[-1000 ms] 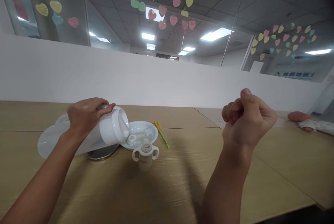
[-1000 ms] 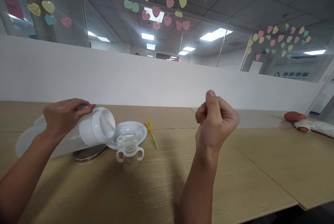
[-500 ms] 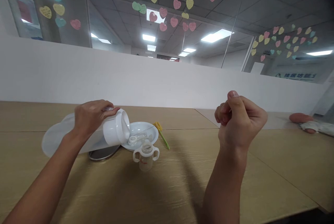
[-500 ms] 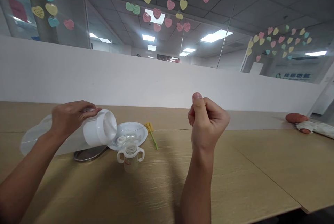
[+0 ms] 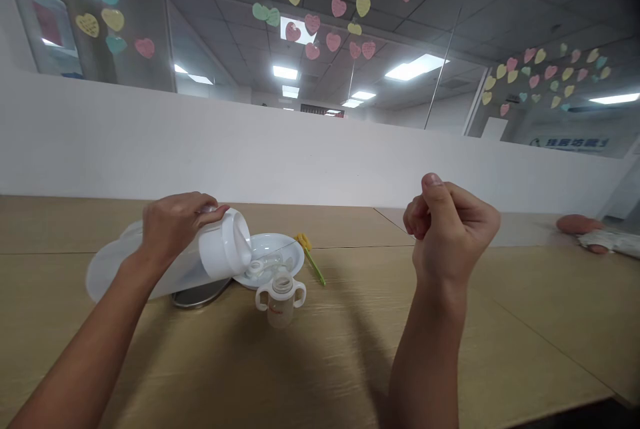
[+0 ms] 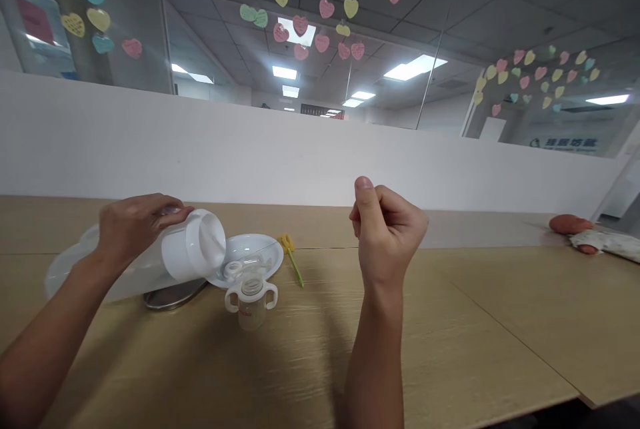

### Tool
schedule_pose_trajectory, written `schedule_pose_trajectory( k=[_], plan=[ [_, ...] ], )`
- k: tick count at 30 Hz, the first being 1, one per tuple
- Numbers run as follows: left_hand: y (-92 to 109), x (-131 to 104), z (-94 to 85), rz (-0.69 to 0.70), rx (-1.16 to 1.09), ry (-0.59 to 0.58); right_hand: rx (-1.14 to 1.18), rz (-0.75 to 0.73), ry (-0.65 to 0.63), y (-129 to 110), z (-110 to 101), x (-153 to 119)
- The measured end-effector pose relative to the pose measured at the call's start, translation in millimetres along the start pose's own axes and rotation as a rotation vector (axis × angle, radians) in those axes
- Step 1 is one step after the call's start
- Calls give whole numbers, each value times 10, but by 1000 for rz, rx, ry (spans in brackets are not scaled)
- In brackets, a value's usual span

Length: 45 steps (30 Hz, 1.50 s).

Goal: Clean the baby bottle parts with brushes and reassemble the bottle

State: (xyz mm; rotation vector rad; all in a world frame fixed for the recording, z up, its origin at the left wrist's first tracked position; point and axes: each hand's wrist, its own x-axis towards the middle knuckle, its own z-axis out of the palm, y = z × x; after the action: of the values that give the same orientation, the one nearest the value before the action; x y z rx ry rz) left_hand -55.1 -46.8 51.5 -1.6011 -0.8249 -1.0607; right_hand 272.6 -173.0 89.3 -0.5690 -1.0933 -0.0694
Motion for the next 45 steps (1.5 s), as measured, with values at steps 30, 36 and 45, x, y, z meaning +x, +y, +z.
schedule_pose_trajectory(
  k=[30,36,45],
  plan=[
    [466,275,-322,37,-202,192,-100,-28,-37,-35,11,-29],
    [470,288,-342,36,-223,181,-100,-30,-60,-46,23,-24],
    [490,296,-358,41,-285,157,-85,-23,-94,-73,26,-34]
  ],
)
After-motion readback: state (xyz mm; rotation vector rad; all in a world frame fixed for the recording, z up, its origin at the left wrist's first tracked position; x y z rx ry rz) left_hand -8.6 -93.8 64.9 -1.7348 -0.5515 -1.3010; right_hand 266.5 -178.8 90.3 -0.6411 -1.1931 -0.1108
